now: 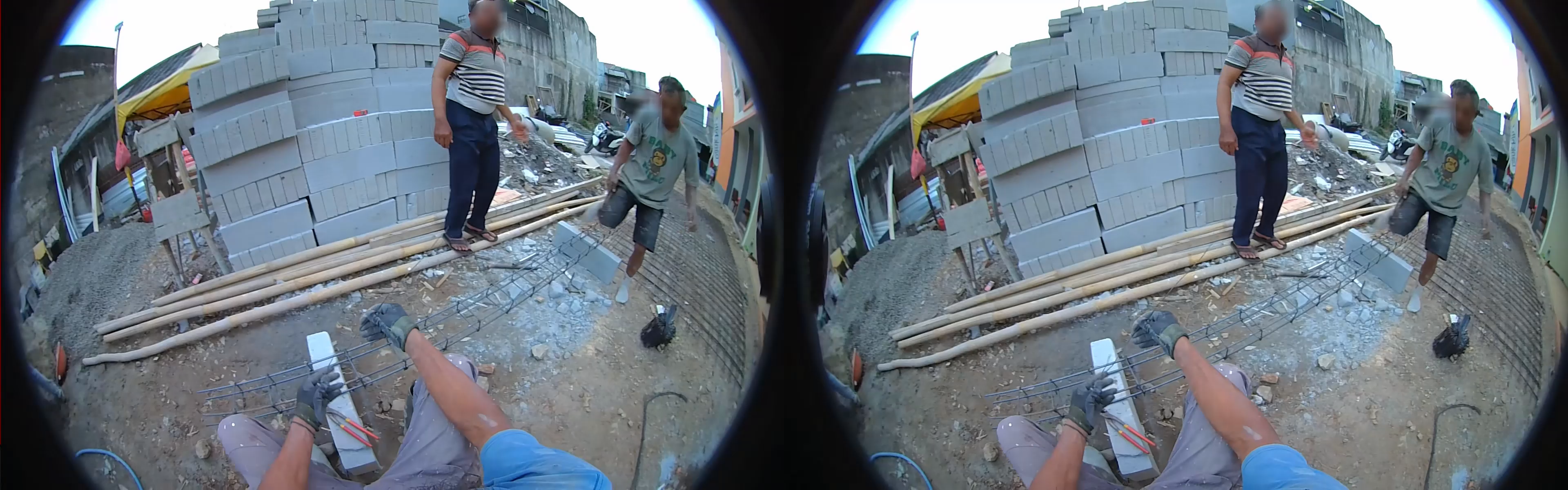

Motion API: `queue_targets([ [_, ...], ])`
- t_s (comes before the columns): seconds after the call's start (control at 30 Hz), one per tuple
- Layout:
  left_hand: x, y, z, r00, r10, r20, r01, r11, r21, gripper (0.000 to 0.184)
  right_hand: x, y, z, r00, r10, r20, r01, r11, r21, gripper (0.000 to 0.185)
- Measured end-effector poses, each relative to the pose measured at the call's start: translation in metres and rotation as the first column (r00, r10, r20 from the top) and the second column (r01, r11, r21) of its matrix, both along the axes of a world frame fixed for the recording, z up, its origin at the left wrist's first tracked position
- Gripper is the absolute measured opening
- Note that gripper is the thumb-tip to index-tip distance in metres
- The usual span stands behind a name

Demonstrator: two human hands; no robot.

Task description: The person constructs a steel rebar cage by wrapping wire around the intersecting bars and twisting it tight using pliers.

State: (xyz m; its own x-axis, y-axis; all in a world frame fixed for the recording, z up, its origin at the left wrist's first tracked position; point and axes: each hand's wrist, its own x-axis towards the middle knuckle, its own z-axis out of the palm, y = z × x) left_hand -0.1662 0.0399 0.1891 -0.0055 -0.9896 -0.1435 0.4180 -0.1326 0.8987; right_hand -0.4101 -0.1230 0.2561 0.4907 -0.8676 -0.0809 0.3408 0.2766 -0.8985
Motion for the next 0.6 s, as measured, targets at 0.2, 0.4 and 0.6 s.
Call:
queue_targets([
  [0.2,0.018,0.024,0.007,0.983,-0.136,0.121,0.124,0.987,0.106,0.045,0.023,-0.002,-0.002,0.994,-0.107,-0.035,0.109,0.992,0.062,0.011],
  [0.4,0.022,0.031,0.106,0.965,-0.066,0.256,0.094,0.991,-0.099,0.047,0.038,-0.001,-0.002,0.985,-0.154,-0.076,0.159,0.984,0.078,0.013],
  [0.6,0.060,-0.017,0.110,0.729,0.128,0.673,0.253,0.863,-0.438,0.033,0.025,-0.023,-0.014,0.134,-0.778,-0.613,-0.613,0.421,-0.669,0.025],
])
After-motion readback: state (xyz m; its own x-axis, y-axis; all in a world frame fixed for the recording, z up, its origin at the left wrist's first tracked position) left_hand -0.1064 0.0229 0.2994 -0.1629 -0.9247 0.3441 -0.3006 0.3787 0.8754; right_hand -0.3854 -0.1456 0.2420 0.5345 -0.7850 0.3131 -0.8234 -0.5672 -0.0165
